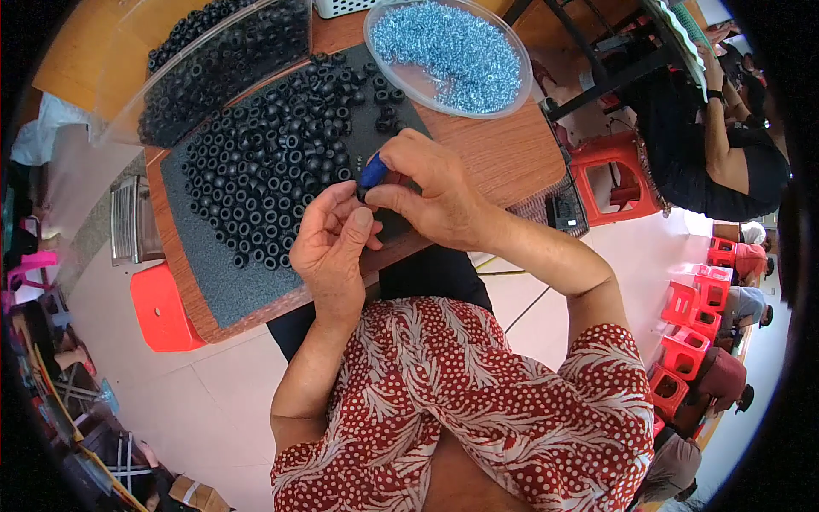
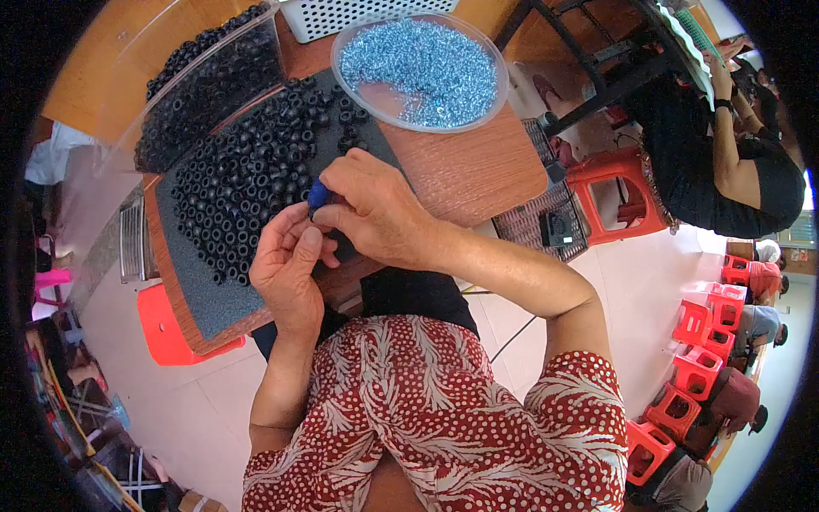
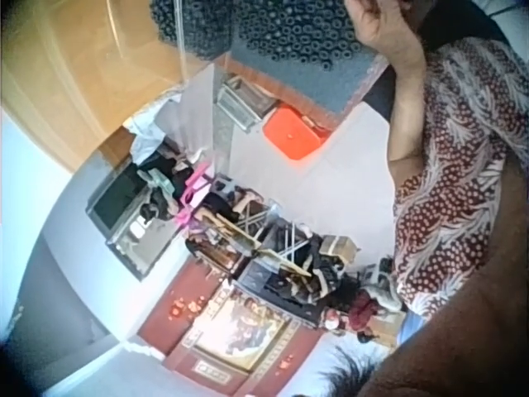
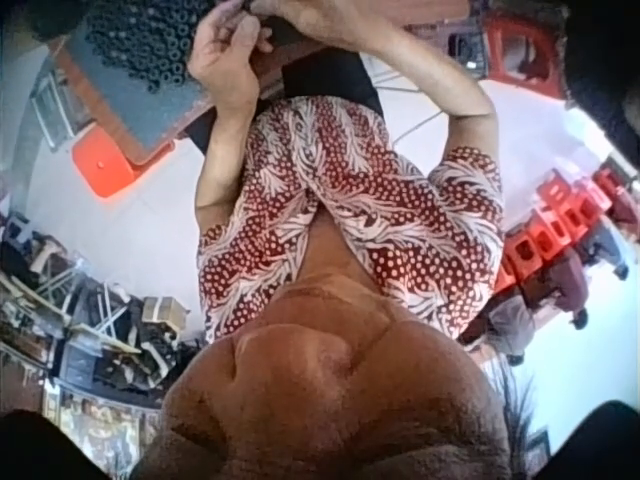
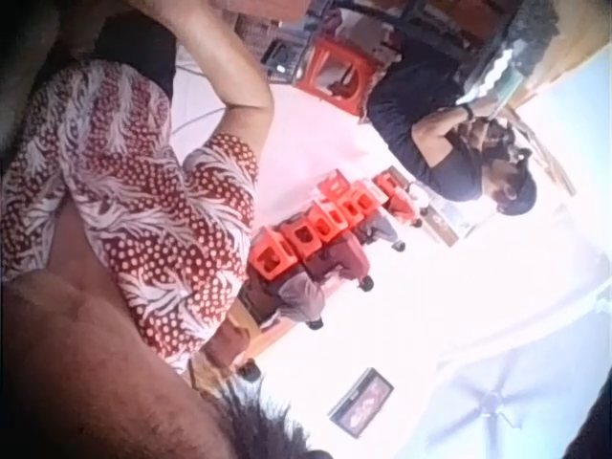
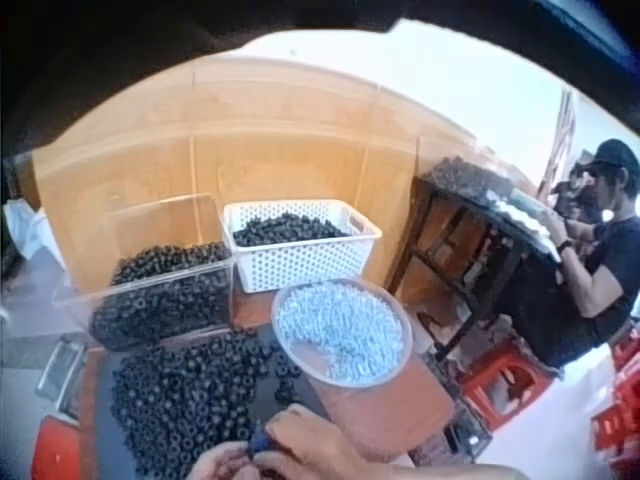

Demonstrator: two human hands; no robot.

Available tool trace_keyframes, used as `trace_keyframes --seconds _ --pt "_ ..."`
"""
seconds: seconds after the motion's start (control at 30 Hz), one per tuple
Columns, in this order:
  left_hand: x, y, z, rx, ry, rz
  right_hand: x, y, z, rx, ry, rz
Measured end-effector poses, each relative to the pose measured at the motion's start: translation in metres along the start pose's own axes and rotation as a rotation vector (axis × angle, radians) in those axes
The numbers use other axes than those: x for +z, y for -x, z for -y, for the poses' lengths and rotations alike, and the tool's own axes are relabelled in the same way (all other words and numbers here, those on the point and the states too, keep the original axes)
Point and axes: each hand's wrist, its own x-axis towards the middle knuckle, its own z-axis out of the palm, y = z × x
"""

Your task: The person takes small blue parts from a dish and inserts them into black rubber rings one by one by hand.

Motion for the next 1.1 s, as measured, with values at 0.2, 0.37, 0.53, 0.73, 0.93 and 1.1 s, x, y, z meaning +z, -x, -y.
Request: trace_keyframes --seconds 0.2,0.37,0.53,0.73,0.93,1.1 --pt "-0.006 0.004 -0.002 0.008 -0.036 -0.006 0.008 0.01 0.006 -0.033 -0.04 -0.038" --pt "-0.008 0.008 -0.007 0.065 -0.12 -0.009 0.011 0.016 0.013 0.099 -0.177 -0.008" --pt "-0.011 0.009 -0.013 0.349 -0.531 0.034 0.01 0.019 0.02 0.284 -0.403 -0.011" --pt "-0.003 0.009 -0.022 0.09 -0.212 0.031 0.02 0.029 0.014 0.175 -0.508 -0.174" --pt "-0.011 0.009 -0.025 -0.02 -0.09 0.113 0.015 0.031 0.013 -0.078 -0.193 -0.156" --pt "-0.01 0.009 -0.026 -0.293 0.113 0.128 0.016 0.034 0.012 -0.113 -0.12 -0.224"
